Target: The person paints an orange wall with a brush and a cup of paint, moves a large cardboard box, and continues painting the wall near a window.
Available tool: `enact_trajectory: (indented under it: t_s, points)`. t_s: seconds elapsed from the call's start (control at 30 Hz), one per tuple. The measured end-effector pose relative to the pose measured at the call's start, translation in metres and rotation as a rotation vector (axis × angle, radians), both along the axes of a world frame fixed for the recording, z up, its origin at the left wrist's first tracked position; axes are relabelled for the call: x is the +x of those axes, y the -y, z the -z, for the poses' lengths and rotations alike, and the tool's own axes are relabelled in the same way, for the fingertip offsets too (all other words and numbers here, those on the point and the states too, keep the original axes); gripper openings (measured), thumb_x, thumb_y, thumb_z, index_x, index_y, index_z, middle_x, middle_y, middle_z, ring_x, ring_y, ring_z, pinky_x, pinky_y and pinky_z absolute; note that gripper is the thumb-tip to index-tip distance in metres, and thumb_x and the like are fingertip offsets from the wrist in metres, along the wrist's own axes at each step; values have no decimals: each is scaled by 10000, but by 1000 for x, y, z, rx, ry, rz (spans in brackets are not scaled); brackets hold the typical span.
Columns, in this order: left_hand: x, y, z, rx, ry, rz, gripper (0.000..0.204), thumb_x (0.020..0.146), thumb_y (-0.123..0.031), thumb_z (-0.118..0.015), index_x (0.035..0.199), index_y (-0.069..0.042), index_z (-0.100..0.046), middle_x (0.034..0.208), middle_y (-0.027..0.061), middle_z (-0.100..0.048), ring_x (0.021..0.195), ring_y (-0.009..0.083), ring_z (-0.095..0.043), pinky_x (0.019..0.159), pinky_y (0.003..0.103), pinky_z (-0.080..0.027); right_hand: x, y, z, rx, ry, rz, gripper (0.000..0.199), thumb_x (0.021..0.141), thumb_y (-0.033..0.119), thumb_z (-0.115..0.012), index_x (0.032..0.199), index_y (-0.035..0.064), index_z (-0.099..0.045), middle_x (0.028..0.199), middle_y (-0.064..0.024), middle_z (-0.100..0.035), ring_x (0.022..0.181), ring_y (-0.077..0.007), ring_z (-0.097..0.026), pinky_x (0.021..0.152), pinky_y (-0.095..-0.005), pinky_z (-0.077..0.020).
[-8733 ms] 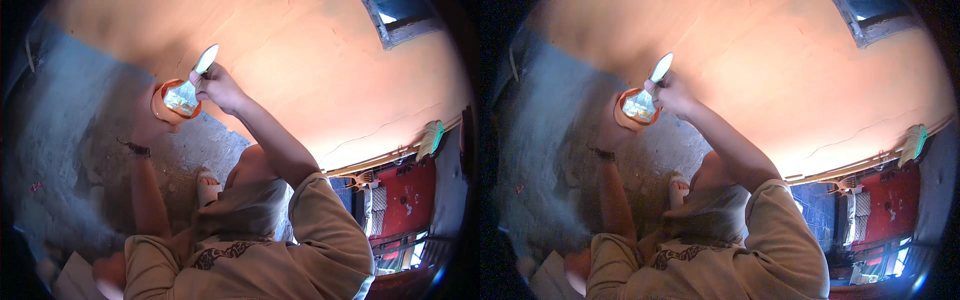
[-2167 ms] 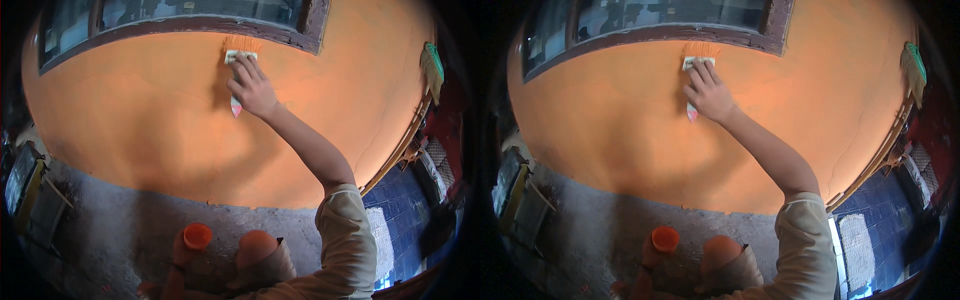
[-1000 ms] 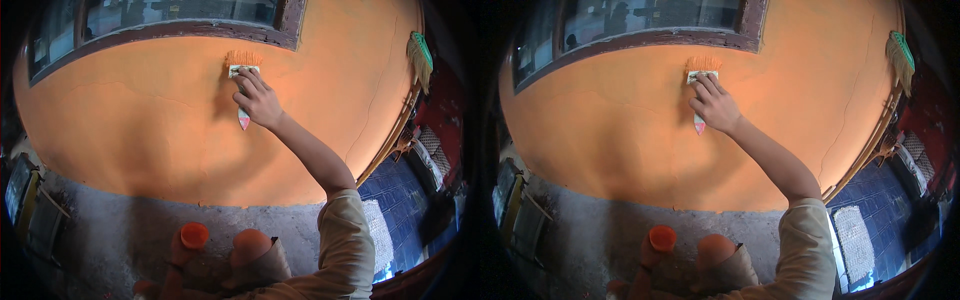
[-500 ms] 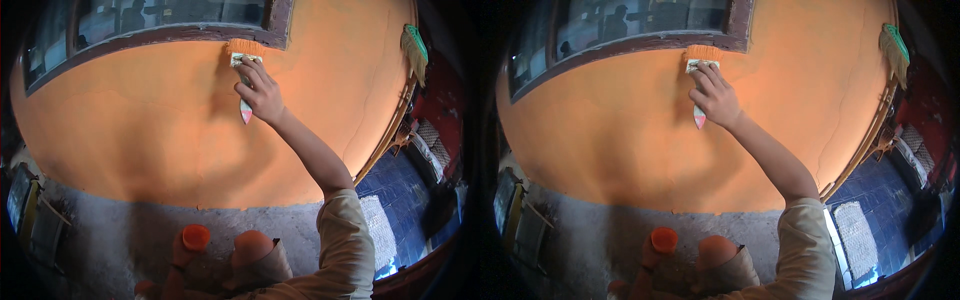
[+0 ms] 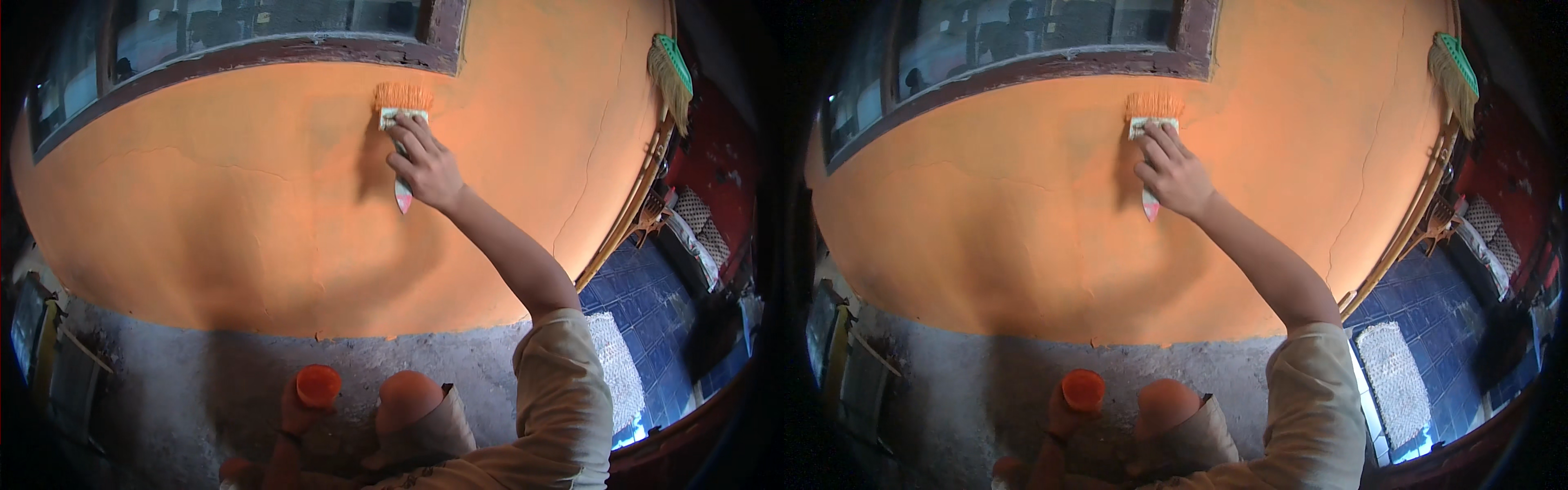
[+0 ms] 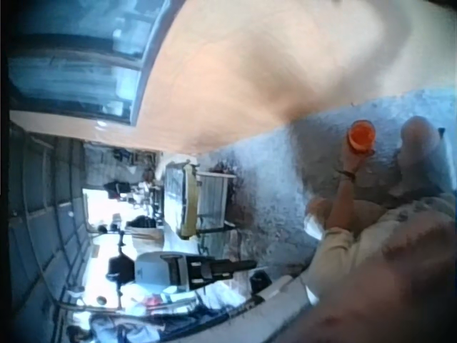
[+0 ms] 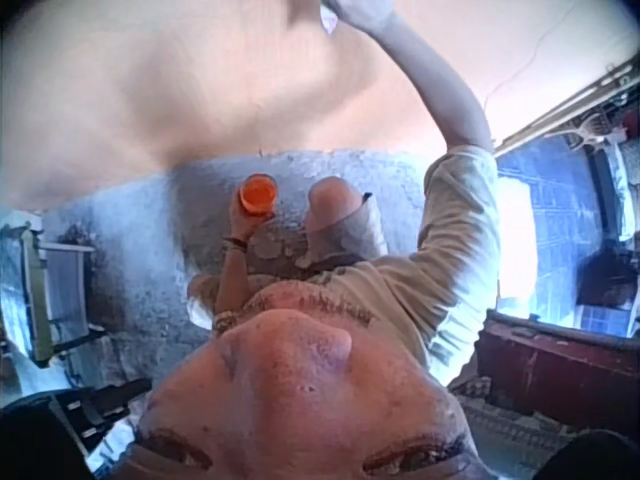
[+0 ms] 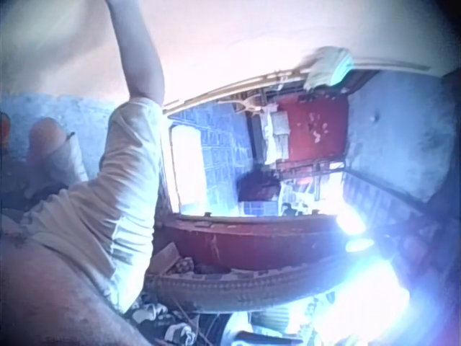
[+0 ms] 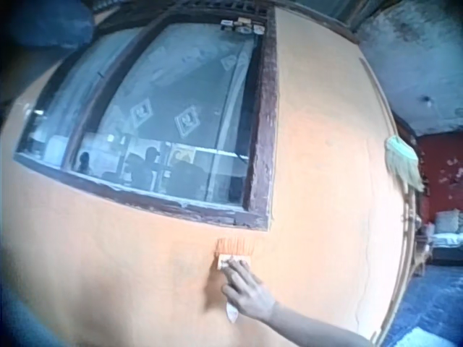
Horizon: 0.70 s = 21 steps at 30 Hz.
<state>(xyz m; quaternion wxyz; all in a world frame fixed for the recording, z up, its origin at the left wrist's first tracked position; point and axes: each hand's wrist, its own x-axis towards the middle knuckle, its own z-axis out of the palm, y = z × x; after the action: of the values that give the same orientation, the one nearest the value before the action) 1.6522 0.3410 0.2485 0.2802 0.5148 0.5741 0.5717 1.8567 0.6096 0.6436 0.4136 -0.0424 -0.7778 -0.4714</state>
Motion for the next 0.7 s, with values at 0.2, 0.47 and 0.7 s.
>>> enact_trajectory:
  t_s: [0.2, 0.47, 0.7]
  points:
    - [0, 0, -3, 40, 51, 56, 853, 479, -171, -930, 1210, -58, -506, 1138, 81, -603, 1062, 197, -578, 905, 371, -491, 11, -2, -2, -41, -125, -71, 98, 703, 102, -607, 713, 90, -511, 1083, -116, -580, 1125, -328, -547, 928, -461, -485]
    - [7, -4, 11, 26, 56, 36, 815, 499, -168, -915, 1199, -60, -512, 1112, 86, -618, 1037, 198, -595, 884, 362, -501, 28, -3, -9, -27, 25, -87, 87, 714, 108, -610, 721, 93, -525, 1114, -102, -556, 1186, -306, -502, 974, -449, -470]
    - [5, -4, 14, 8, -61, -6, 835, 469, -195, -928, 1185, -63, -519, 1099, 84, -624, 1024, 195, -600, 874, 359, -503, 41, -12, -8, -9, 28, 1, 120, 682, 90, -641, 716, 98, -526, 1121, -99, -557, 1169, -304, -520, 969, -444, -475]
